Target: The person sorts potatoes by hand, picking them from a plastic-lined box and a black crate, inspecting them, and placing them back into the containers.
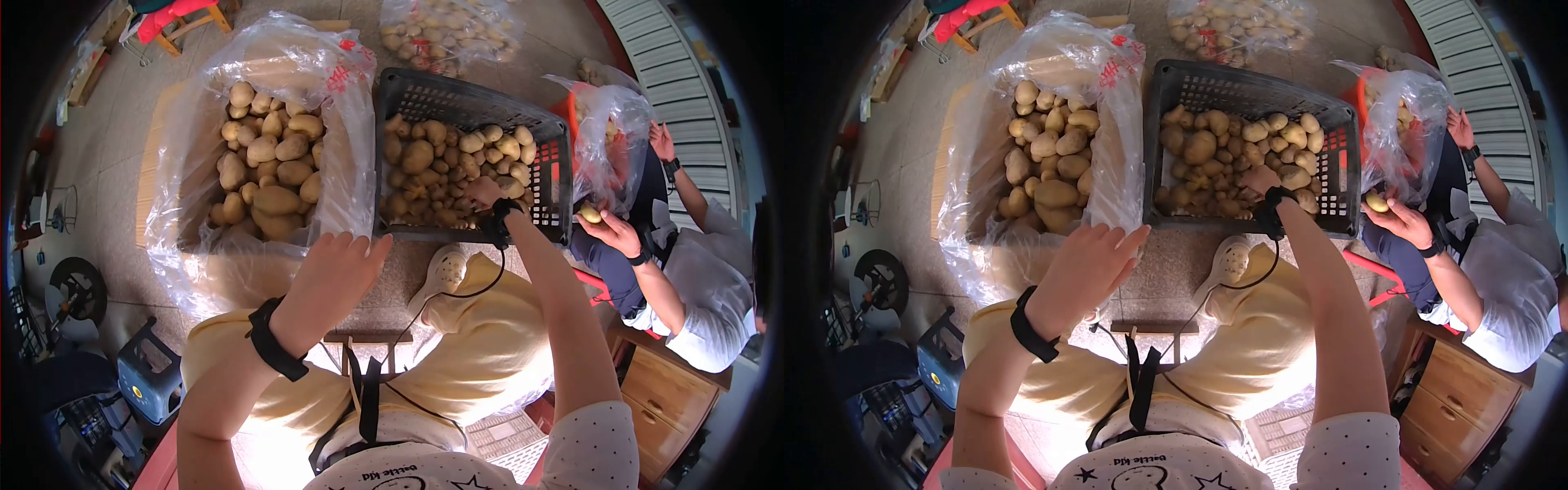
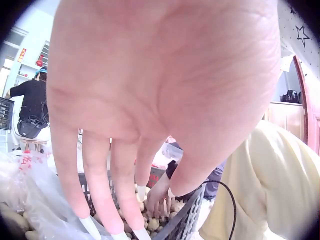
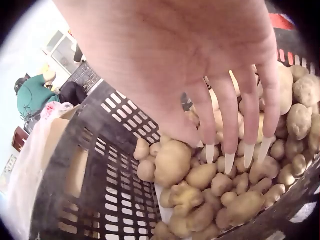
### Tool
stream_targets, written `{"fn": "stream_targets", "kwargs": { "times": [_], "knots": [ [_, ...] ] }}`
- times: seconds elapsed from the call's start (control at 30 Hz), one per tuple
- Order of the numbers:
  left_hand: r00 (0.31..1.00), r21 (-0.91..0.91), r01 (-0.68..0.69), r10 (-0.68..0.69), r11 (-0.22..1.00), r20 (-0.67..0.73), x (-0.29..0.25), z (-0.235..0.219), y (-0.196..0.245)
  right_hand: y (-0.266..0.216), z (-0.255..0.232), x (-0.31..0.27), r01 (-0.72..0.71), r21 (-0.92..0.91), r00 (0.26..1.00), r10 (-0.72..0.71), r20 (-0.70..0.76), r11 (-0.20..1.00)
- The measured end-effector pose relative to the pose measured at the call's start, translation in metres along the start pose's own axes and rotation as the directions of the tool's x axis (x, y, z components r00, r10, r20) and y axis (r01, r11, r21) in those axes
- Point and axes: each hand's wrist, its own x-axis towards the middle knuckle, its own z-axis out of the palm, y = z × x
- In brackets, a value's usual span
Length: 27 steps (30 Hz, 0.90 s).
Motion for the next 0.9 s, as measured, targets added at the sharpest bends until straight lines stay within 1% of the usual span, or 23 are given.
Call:
{"fn": "stream_targets", "kwargs": {
  "times": [0.03, 0.07, 0.1, 0.13, 0.17, 0.2, 0.23, 0.27, 0.33, 0.37, 0.43, 0.53, 0.6, 0.63, 0.67, 0.73, 0.87, 0.9],
  "knots": [
    [1.000, -0.004, 0.003, -0.003, 1.000, 0.003, 0.000, -0.001, 0.000, -0.001, 0.001, 0.007, -0.012, -0.108, 1.000, 0.012, 0.008, 0.994],
    [1.000, 0.011, 0.004, -0.004, 1.000, 0.002, 0.001, -0.002, 0.001, 0.004, 0.007, 0.019, -0.013, -0.111, 1.000, 0.014, 0.014, 0.994],
    [1.000, 0.026, 0.005, -0.005, 1.000, 0.002, 0.001, -0.004, 0.003, 0.024, 0.019, 0.042, 0.088, -0.275, 0.993, -0.107, -0.056, 0.957],
    [1.000, 0.023, 0.009, -0.010, 1.000, 0.006, 0.001, -0.005, 0.004, 0.038, 0.028, 0.062, 0.172, -0.436, 0.966, -0.238, -0.102, 0.883],
    [1.000, 0.020, 0.007, -0.007, 1.000, -0.005, 0.001, -0.007, 0.007, 0.043, 0.032, 0.075, 0.173, -0.436, 0.967, -0.236, -0.096, 0.883],
    [1.000, 0.016, 0.004, -0.004, 1.000, -0.016, 0.001, -0.008, 0.008, 0.043, 0.035, 0.083, 0.039, -0.353, 0.998, -0.051, -0.023, 0.935],
    [1.000, 0.014, 0.009, -0.008, 1.000, -0.012, 0.002, -0.008, 0.009, 0.042, 0.036, 0.091, -0.106, -0.282, 0.990, 0.129, 0.065, 0.954],
    [1.000, -0.015, 0.007, -0.007, 1.000, 0.008, 0.002, -0.008, 0.009, 0.043, 0.041, 0.096, -0.106, -0.285, 0.989, 0.131, 0.072, 0.953],
    [0.999, -0.050, 0.016, -0.014, 0.999, 0.036, 0.003, -0.010, 0.010, 0.033, 0.056, 0.088, 0.064, -0.530, 0.994, -0.005, 0.111, 0.846],
    [0.999, -0.031, 0.019, -0.017, 0.999, 0.048, 0.004, -0.012, 0.011, 0.028, 0.062, 0.082, 0.067, -0.532, 0.993, -0.002, 0.121, 0.844],
    [0.998, -0.013, 0.026, -0.025, 1.000, 0.060, 0.006, -0.011, 0.011, 0.017, 0.070, 0.071, 0.027, -0.572, 0.992, 0.050, 0.120, 0.820],
    [0.999, 0.013, 0.026, -0.027, 1.000, 0.037, 0.009, -0.009, 0.011, 0.006, 0.075, 0.059, -0.031, -0.632, 0.987, 0.124, 0.104, 0.774],
    [0.996, -0.004, 0.030, -0.030, 1.000, 0.089, 0.010, -0.010, 0.010, -0.001, 0.079, 0.052, -0.068, -0.668, 0.981, 0.173, 0.092, 0.741],
    [0.995, -0.006, 0.034, -0.033, 0.999, 0.091, 0.010, -0.009, 0.010, -0.004, 0.081, 0.049, -0.086, -0.686, 0.977, 0.196, 0.084, 0.723],
    [0.996, -0.004, 0.039, -0.038, 0.999, 0.086, 0.009, -0.008, 0.009, -0.007, 0.082, 0.047, -0.084, -0.687, 0.977, 0.197, 0.088, 0.722],
    [0.995, 0.000, 0.047, -0.047, 0.999, 0.083, 0.009, -0.007, 0.008, -0.011, 0.086, 0.047, -0.047, -0.734, 0.975, 0.192, 0.116, 0.678],
    [0.995, 0.010, 0.060, -0.060, 0.998, 0.082, 0.008, -0.008, 0.009, -0.008, 0.087, 0.051, -0.027, -0.725, 0.976, 0.176, 0.131, 0.688],
    [0.993, 0.005, 0.070, -0.070, 0.998, 0.092, 0.008, -0.008, 0.010, -0.007, 0.085, 0.052, -0.039, -0.701, 0.974, 0.185, 0.133, 0.712]
  ]
}}
